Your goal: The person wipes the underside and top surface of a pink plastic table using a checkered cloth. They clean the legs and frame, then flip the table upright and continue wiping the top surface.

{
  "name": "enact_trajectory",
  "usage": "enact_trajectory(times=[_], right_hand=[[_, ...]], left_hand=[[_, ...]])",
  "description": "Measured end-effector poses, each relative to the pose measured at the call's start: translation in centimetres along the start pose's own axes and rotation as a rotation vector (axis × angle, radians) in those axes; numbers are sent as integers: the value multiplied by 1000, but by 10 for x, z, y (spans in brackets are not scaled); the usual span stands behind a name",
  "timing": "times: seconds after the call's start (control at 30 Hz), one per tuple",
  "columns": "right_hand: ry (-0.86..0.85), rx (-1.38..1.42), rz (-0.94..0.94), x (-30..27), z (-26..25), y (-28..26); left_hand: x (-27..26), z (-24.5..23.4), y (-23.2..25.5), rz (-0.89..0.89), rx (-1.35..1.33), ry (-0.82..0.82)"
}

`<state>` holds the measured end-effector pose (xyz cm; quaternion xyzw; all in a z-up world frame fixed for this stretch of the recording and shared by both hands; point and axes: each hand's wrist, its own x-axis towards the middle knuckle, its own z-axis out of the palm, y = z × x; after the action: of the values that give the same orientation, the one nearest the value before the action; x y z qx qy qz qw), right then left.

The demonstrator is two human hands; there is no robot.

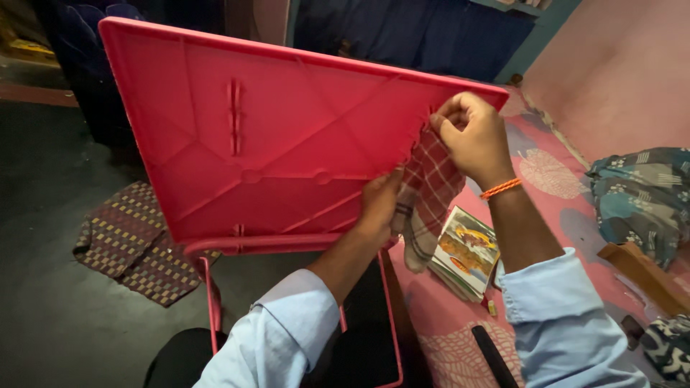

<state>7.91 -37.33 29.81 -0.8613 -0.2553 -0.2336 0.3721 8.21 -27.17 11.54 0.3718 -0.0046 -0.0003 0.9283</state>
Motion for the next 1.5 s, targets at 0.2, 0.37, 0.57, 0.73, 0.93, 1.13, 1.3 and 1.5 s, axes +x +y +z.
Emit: enact_trajectory(times=[0.2,0.37,0.57,0.73,0.93,1.13,1.3,1.5], right_hand=[[-42,37,89,6,-5,-8],[4,-184,-67,9,0,-16],[79,-205,-173,4,9,-9],[88,-105,-107,4,11,-2],[158,-123,-121,13,17,2],[237,-189,-184,17,24,-3],[239,-209,-191,11,23,-9],[171,-182,-67,11,15,-15]], left_hand=[[7,-3,-6,7,-42,-33],[3,-2,0,-78,-63,-35],[15,-7,-6,-126,5,-4],[48,-20,-33,-96,54,28],[44,-26,-39,-40,42,-56],[17,-27,-23,8,-4,-159],[36,-24,-36,58,-24,-83],[31,-8,-48,72,-52,102]])
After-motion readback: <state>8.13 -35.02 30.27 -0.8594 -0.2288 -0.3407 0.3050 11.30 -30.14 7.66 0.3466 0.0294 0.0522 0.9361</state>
